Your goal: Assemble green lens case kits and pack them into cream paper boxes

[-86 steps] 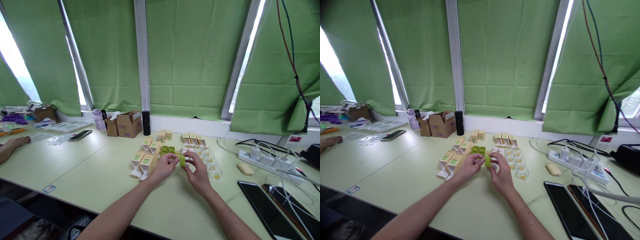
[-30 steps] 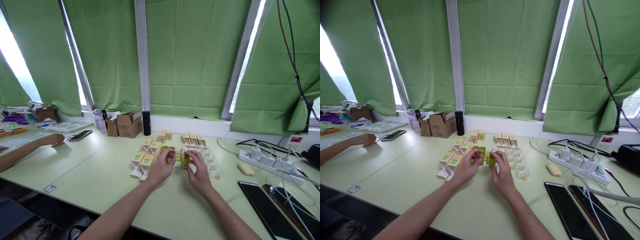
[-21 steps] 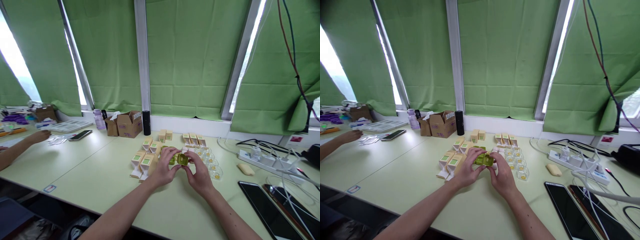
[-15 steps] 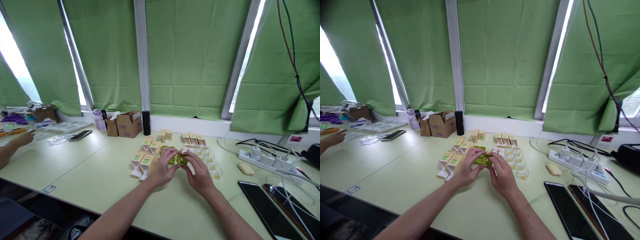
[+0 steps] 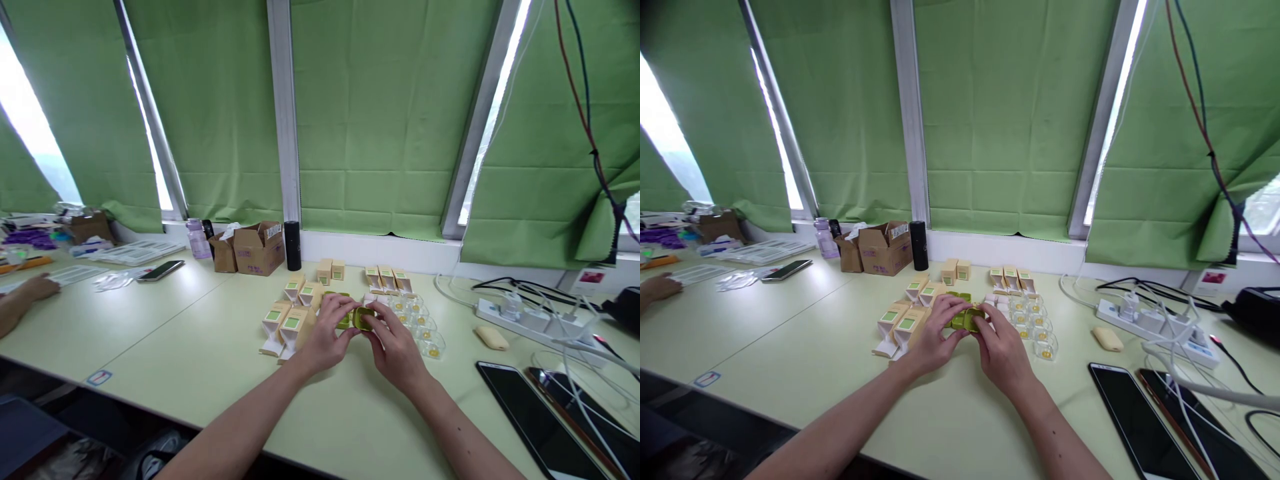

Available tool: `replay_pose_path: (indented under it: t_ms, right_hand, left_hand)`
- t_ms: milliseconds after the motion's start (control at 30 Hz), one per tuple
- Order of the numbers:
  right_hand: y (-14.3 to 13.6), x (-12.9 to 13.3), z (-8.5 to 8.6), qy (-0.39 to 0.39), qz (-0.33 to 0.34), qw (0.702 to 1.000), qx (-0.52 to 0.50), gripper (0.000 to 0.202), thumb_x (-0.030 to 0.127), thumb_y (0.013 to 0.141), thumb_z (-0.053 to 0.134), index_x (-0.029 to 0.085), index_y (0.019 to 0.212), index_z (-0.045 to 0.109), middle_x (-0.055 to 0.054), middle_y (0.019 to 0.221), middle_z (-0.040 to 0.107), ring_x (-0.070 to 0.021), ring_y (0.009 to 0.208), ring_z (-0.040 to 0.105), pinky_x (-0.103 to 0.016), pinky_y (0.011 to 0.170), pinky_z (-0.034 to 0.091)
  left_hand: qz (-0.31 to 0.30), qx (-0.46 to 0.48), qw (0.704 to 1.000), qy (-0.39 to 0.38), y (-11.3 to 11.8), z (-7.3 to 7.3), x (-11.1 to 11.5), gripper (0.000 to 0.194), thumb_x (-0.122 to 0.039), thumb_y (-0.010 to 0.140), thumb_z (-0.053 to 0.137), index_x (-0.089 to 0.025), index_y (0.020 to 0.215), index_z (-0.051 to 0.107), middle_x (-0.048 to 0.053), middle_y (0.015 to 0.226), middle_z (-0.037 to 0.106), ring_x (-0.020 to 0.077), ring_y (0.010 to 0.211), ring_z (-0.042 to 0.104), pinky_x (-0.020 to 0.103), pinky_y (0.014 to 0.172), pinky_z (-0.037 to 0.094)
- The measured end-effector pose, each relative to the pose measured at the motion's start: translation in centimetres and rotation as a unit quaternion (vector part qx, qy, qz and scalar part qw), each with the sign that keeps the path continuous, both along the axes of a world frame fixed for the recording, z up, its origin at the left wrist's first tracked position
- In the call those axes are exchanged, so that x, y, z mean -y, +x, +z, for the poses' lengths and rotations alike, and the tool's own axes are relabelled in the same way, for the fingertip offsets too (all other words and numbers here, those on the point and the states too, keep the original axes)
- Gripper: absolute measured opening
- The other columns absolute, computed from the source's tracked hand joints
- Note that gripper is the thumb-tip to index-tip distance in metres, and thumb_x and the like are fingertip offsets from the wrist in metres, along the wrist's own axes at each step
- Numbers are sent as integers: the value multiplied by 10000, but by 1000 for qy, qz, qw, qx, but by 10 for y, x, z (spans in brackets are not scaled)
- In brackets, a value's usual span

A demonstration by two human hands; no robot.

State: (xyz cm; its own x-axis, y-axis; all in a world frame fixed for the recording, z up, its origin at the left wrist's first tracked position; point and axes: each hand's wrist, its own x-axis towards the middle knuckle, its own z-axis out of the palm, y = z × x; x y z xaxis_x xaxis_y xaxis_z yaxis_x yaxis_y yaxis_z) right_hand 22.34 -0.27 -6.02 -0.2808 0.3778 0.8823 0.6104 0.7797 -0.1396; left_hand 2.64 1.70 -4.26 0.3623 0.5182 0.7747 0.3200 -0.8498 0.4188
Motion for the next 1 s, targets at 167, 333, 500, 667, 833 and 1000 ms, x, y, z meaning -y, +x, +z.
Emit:
replay_pose_path:
  t_ms: [167,333,500,667,833,1000]
  right_hand:
    - [-3,1,4,-3,4,1000,12,381,131,1039,466,248,1366,623,-189,1332,633,-313,1152,698,-470,869,666]
    - [0,-1,-1,4,2,1000,-6,357,147,1046,505,266,1354,641,-174,1354,638,-302,1167,707,-476,898,667]
    - [1,-1,-3,2,11,1000,-27,332,145,1043,522,274,1317,658,-170,1367,647,-301,1177,713,-491,921,659]
    - [-1,0,0,3,15,1000,-22,349,121,1034,509,269,1310,662,-170,1350,642,-298,1154,713,-475,885,665]
    - [-2,0,2,12,21,1000,-3,392,57,1013,479,235,1321,645,-191,1363,614,-309,1227,668,-476,911,659]
    - [-2,1,1,9,11,1000,-13,366,84,1027,498,253,1320,641,-181,1361,621,-307,1208,682,-483,907,663]
  left_hand:
    - [10,-1,1000,0,-1,-1,-1,428,-188,965,670,-284,1381,642,120,1269,629,312,1268,523,541,1067,524]
    - [8,-1,1000,-13,0,1,0,429,-192,971,666,-284,1390,638,121,1281,626,309,1276,520,538,1076,520]
    - [3,10,1000,-9,1,1,0,404,-200,968,679,-274,1364,649,122,1277,629,308,1269,528,535,1071,521]
    - [7,5,1000,-4,0,0,-1,410,-213,974,675,-280,1377,640,122,1284,626,312,1276,526,541,1072,519]
    - [15,1,1000,3,0,1,0,421,-200,970,677,-276,1382,641,121,1260,631,308,1254,533,525,1067,518]
    - [14,-2,1000,11,0,0,-1,431,-187,973,669,-281,1392,631,117,1268,627,303,1256,527,514,1062,519]
